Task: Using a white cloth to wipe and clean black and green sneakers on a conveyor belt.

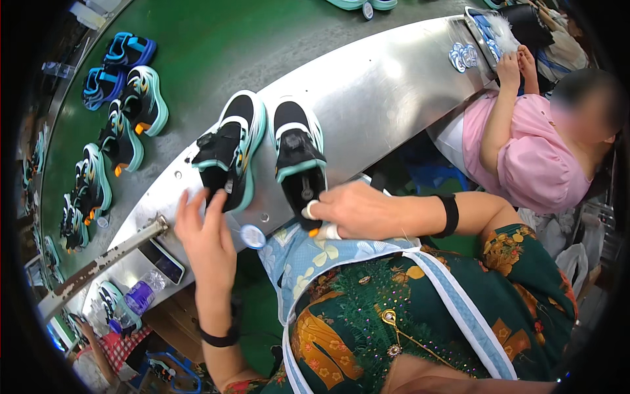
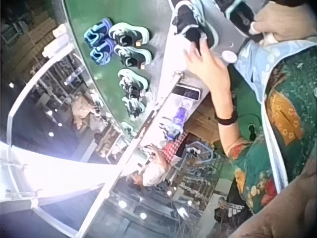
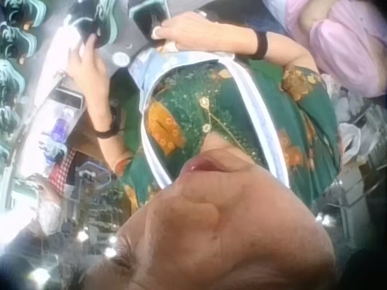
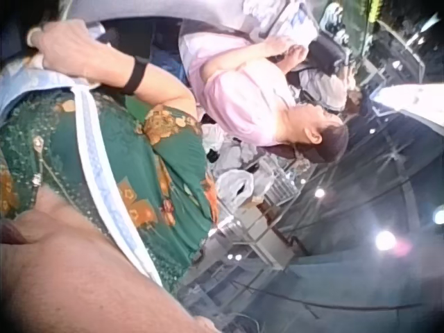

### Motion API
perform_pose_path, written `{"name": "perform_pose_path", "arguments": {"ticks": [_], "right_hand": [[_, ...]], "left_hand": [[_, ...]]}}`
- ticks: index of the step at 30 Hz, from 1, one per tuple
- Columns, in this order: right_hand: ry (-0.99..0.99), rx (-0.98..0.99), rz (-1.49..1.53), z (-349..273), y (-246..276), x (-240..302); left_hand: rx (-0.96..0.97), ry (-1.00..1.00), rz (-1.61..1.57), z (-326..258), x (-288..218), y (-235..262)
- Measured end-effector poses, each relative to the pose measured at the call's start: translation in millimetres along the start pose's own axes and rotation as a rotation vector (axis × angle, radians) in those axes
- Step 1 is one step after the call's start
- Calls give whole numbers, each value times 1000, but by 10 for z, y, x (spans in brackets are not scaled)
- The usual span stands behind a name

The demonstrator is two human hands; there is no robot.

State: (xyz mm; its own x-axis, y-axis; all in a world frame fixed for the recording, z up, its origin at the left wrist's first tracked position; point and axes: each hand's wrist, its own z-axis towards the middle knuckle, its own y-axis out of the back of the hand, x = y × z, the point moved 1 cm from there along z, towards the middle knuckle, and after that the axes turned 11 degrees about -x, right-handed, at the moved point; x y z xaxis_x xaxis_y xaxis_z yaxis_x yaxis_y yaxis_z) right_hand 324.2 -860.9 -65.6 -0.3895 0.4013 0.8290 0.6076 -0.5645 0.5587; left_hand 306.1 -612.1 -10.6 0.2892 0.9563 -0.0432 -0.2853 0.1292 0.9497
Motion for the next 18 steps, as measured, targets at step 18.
{"name": "perform_pose_path", "arguments": {"ticks": [18], "right_hand": [[328,227,-285,578,461,-146]], "left_hand": [[-87,994,-897,-342,-628,-818]]}}
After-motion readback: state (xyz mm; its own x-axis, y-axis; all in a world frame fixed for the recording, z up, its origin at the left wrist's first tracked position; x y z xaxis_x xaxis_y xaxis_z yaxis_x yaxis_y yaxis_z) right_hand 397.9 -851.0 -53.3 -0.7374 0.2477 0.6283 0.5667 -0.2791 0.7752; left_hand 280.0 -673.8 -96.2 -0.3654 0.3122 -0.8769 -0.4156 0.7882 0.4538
